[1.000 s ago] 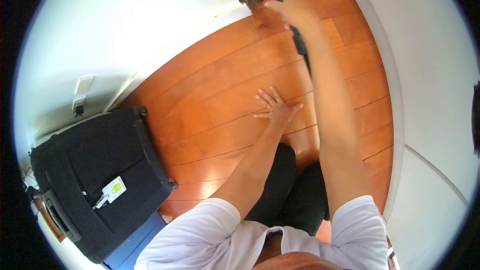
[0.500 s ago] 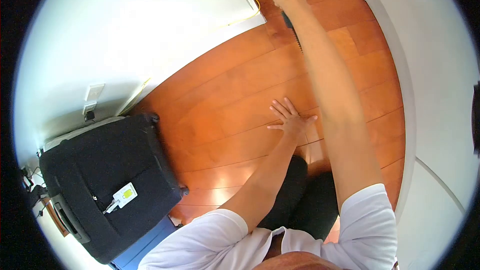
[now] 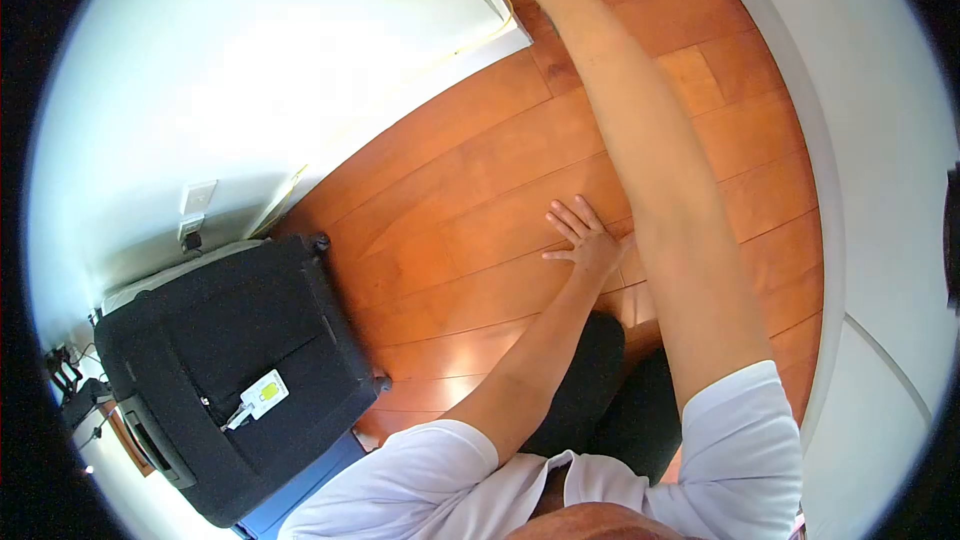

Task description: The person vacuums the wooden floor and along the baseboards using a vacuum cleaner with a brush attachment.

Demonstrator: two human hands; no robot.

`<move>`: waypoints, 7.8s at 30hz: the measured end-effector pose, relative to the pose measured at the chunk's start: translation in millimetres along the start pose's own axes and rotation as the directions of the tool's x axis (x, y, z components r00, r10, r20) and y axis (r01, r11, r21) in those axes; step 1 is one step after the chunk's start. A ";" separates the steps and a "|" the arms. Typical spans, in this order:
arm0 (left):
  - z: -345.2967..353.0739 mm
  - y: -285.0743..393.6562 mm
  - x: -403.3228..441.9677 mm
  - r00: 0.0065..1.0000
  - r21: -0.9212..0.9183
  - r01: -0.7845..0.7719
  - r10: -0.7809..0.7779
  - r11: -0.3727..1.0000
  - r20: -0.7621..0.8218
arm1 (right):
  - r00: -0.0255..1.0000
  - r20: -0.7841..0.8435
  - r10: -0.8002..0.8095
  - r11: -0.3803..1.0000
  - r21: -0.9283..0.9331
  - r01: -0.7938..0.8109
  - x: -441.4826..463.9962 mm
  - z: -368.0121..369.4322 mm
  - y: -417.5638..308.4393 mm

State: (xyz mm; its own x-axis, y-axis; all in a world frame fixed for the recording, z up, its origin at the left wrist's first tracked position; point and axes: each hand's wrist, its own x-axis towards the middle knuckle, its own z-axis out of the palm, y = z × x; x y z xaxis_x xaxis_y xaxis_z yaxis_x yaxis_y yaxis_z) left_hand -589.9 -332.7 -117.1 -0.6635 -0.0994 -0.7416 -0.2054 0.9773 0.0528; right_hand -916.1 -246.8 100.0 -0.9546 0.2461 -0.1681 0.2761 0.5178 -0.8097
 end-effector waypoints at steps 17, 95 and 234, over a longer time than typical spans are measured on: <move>-7.6 -3.7 -8.6 0.998 -0.163 -0.023 0.013 0.986 -0.057 | 0.994 -0.023 0.106 0.993 -0.055 -0.107 -178.0 -9.7 71.8; 36.7 -118.8 -73.8 0.850 -0.195 -0.523 0.490 0.830 -0.192 | 0.869 -0.223 0.441 0.856 -0.185 -0.482 -323.6 -101.6 290.6; -345.6 -377.3 119.8 0.192 0.176 -0.753 0.467 0.634 -0.863 | 0.898 0.428 -0.100 0.995 0.036 0.093 -225.3 279.3 -122.3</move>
State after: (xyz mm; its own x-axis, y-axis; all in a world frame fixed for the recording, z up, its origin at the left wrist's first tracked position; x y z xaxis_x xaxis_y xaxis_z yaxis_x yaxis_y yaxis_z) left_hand -840.5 -778.1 5.4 -0.8441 0.2754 0.4600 0.4959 0.7273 0.4745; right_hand -766.2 -594.3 79.9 -0.9330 -0.1811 -0.3109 0.1817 0.5087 -0.8415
